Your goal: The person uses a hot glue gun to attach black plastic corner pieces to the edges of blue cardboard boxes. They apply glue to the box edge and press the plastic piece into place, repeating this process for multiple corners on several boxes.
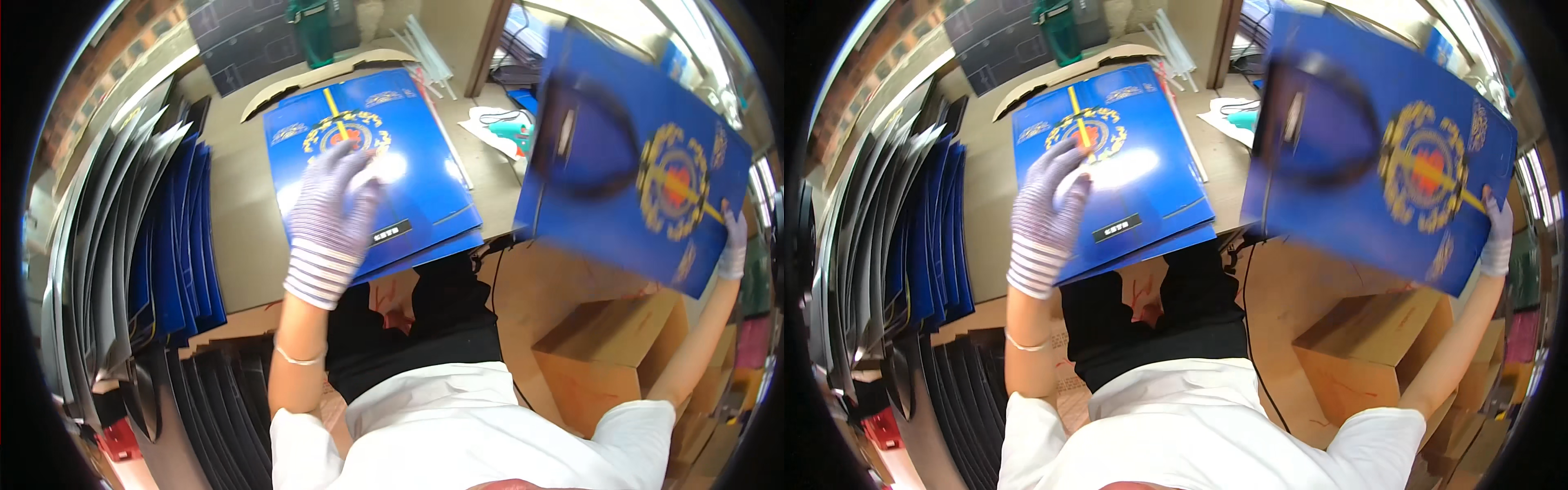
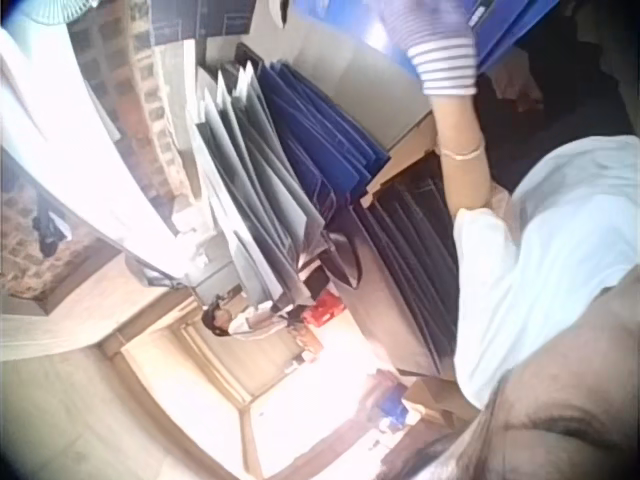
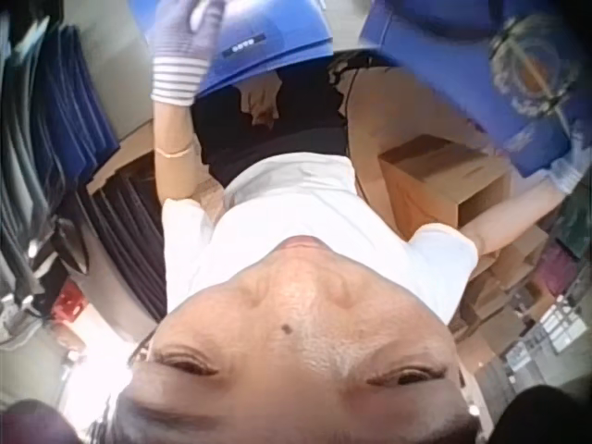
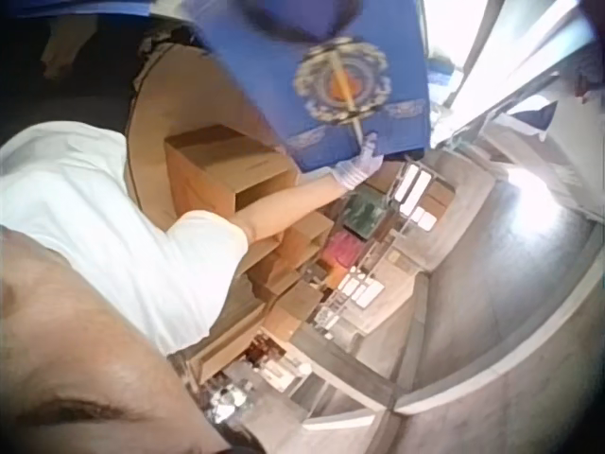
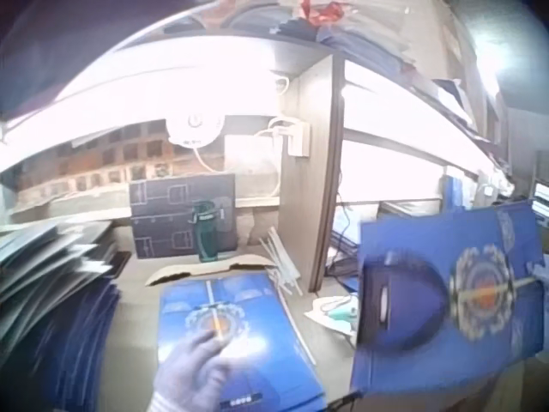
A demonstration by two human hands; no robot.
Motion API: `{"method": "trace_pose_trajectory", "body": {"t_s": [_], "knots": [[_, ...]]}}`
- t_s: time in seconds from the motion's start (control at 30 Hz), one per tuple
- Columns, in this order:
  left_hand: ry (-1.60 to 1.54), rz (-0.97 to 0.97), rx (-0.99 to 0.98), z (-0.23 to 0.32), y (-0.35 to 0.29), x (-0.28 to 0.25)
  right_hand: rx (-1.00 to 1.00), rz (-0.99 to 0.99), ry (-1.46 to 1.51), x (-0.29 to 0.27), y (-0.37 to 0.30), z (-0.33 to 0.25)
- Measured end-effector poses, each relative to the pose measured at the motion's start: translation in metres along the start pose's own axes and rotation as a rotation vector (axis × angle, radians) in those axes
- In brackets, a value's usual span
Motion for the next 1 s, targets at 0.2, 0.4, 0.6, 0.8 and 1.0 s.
{"method": "trace_pose_trajectory", "body": {"t_s": [0.2,0.4,0.6,0.8,1.0], "knots": [[0.688,-0.405,-0.271,-0.072,-0.003,0.03,0.248,0.203,-0.068,-0.014,0.055,0.155],[0.513,-0.491,-0.029,-0.082,-0.005,0.047,0.369,0.17,-0.079,0.023,0.06,0.254],[-0.066,-0.255,-0.265,-0.119,0.128,0.044,-0.127,0.13,-0.882,-0.031,0.07,0.217],[0.541,0.066,-0.203,-0.236,0.252,0.094,-0.301,-0.07,-0.396,0.164,-0.008,0.076],[0.519,-0.097,-0.317,-0.266,0.292,0.135,-0.412,-0.202,-0.349,0.233,-0.03,0.037]]}}
Point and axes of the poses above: each hand's wrist, its own y-axis towards the middle knuckle, its own x-axis out of the palm, z = x × y, the point moved 3 cm from there along y, towards the middle knuckle, and after that the axes turned 11 degrees about -x, right-handed, at the moved point
